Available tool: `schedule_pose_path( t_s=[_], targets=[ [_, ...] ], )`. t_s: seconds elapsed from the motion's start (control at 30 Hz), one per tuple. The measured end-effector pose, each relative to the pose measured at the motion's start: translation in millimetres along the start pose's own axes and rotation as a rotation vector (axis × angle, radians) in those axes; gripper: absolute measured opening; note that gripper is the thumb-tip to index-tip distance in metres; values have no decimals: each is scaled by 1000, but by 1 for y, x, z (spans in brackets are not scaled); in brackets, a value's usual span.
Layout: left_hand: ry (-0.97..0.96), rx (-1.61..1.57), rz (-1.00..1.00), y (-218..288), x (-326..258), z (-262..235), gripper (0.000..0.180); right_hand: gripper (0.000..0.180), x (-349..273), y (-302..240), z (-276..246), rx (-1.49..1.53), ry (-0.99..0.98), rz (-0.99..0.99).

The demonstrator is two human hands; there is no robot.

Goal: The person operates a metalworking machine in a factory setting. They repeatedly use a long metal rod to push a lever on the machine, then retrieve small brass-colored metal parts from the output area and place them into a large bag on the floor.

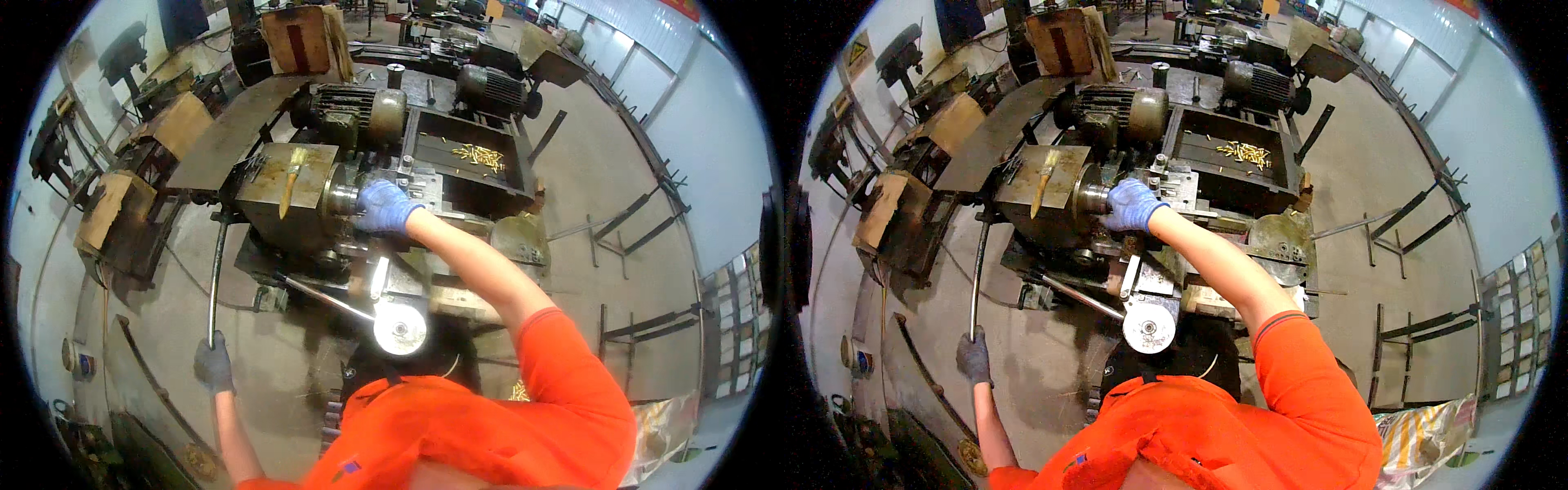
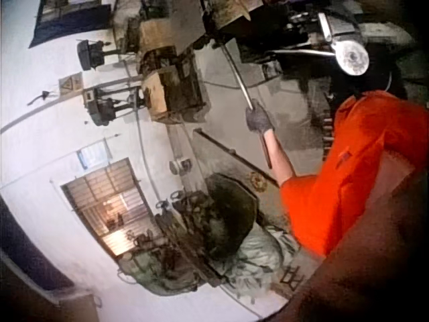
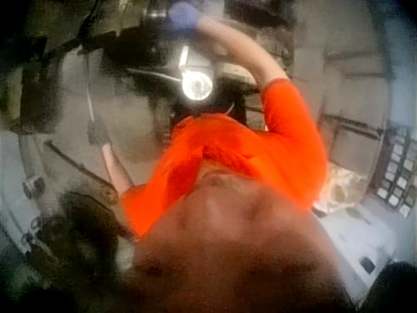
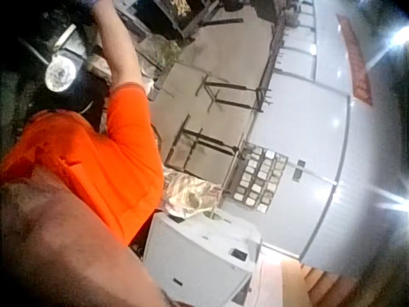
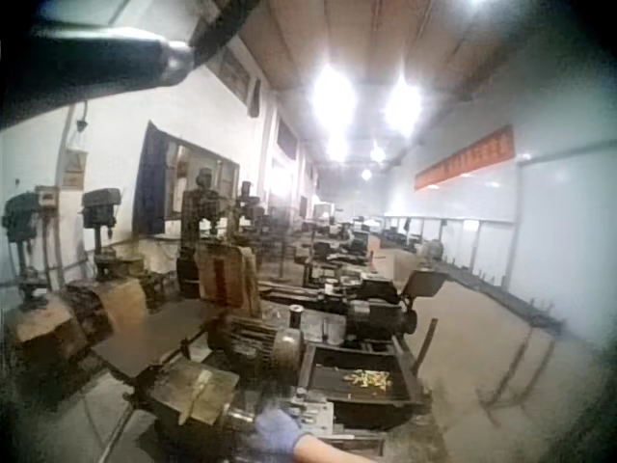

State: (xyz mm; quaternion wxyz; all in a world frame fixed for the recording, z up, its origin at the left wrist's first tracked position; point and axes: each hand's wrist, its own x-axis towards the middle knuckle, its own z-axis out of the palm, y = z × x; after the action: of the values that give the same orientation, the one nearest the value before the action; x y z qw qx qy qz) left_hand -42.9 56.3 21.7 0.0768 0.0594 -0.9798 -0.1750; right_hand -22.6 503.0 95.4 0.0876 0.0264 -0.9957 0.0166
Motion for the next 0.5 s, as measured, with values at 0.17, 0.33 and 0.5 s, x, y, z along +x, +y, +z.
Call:
schedule_pose_path(
  t_s=[0.17, 0.33, 0.5],
  targets=[
    [-21, 20, 20, -9, 5, 8, 40, 43, -2, -1, 2, -24, -51, 35],
    [43, 102, 380, -2, -12, -22, 29, 38, -61, -20, -30, 236, 224, -72],
    [-618, -799, 619, 112, -60, -68, 26, 25, -166, -55, -33, 552, 517, -179]
  ],
)
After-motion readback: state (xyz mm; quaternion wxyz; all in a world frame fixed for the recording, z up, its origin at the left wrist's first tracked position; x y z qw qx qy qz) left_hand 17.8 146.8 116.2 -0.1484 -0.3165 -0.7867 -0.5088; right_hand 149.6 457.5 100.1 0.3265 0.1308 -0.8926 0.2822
